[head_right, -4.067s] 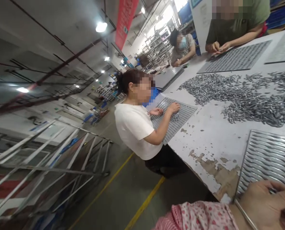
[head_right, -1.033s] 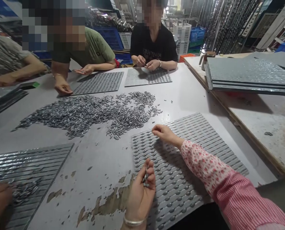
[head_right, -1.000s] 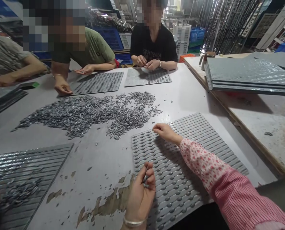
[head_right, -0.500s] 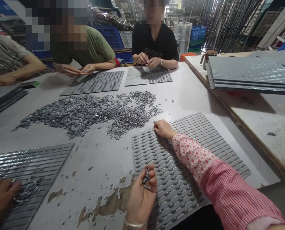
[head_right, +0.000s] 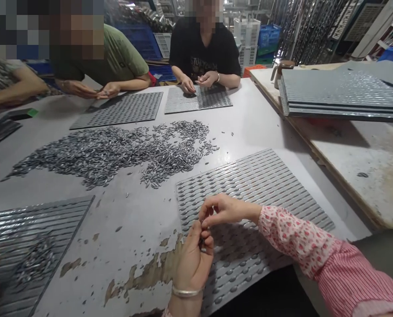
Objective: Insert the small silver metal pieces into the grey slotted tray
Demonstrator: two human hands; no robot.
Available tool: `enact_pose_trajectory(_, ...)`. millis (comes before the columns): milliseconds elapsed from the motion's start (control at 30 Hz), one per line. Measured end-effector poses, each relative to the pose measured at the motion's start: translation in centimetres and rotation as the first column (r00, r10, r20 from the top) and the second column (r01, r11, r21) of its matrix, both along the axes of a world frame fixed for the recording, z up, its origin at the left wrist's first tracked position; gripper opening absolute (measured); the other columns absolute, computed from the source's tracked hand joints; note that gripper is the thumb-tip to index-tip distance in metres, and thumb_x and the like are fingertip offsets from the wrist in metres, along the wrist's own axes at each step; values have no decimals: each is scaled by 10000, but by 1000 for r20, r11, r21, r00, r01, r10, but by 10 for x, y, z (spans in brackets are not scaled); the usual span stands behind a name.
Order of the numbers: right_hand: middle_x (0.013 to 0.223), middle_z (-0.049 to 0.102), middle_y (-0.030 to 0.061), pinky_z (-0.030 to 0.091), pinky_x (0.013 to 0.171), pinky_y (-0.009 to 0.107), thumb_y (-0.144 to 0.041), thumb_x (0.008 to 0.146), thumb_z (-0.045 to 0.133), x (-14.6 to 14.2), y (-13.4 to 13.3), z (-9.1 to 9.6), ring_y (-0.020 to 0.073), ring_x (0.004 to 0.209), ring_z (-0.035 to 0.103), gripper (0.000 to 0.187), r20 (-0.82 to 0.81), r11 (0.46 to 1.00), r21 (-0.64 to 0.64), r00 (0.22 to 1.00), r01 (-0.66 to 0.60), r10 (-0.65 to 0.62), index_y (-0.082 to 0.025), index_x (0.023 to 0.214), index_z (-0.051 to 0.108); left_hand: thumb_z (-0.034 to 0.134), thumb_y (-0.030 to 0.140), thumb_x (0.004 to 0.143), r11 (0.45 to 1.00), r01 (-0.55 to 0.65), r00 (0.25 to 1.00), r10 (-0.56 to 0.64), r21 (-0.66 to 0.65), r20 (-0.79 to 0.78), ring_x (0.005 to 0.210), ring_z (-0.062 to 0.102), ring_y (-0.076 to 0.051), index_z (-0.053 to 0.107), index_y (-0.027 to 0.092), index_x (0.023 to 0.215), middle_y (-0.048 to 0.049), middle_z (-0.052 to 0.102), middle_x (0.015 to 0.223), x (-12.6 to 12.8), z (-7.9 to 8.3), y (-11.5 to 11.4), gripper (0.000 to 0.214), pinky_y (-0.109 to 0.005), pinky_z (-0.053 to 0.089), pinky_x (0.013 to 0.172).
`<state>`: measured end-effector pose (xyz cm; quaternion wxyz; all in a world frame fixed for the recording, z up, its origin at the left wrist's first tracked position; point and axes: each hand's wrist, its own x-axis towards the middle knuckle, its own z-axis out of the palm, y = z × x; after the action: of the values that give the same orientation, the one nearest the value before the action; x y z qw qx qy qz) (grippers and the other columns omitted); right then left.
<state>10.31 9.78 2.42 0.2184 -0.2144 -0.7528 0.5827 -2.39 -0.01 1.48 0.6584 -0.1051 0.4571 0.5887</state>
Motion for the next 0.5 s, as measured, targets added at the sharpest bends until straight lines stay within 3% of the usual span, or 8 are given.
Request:
enact_pose_trajectory(100, 754, 592, 20, 423, 622, 214, -326, 835, 616, -2, 0, -5, 117, 684, 525, 194, 17, 997, 39, 997, 71, -71, -133, 825, 627, 575, 154, 830, 1000, 8, 1000, -8, 25, -2, 518, 508, -32, 639, 103, 846, 0, 562, 693, 1, 2, 0, 84, -115, 447, 424)
enact_pose_trajectory(167, 711, 576, 8, 405, 594, 208, -312, 848, 585, -1, 11, -12, 114, 653, 510, 189, 44, 980, 41, 980, 194, -196, -134, 794, 615, 526, 145, 859, 999, 27, 1000, -27, 20, 11, 598, 568, -56, 640, 96, 932, -50, 614, 798, 0, 6, 1, 145, -142, 506, 496)
enact_pose_trajectory(267, 673, 560, -9, 372, 571, 205, -263, 860, 547, 3, 38, -28, 108, 618, 489, 162, 153, 873, 93, 860, 478, -487, -135, 778, 604, 454, 83, 878, 999, 43, 999, -42, -31, 27, 717, 628, -89, 612, 95, 1037, -119, 640, 989, -1, 12, 1, 225, -180, 556, 599)
enact_pose_trajectory(333, 673, 570, -10, 363, 604, 216, -225, 849, 556, 8, 57, -40, 116, 642, 493, 139, 253, 774, 243, 732, 584, -632, -141, 755, 614, 451, 58, 872, 996, 37, 998, -33, -84, 50, 652, 619, -71, 603, 91, 999, -111, 648, 954, -1, 14, 2, 201, -151, 538, 540)
enact_pose_trajectory(433, 727, 614, 2, 352, 693, 244, -233, 839, 582, 13, 74, -54, 146, 748, 512, 134, 362, 695, 473, 599, 542, -714, -165, 741, 644, 477, 61, 861, 990, 37, 995, -24, -134, 98, 547, 582, -49, 591, 91, 919, -78, 646, 852, -1, 13, 2, 132, -125, 496, 443)
enact_pose_trajectory(500, 775, 632, 13, 338, 724, 261, -263, 847, 579, 13, 76, -59, 166, 803, 507, 146, 400, 671, 564, 552, 481, -732, -179, 752, 652, 467, 88, 872, 992, 48, 993, -36, -115, 110, 619, 625, -83, 599, 93, 958, -100, 654, 907, -2, 13, 2, 158, -169, 545, 508)
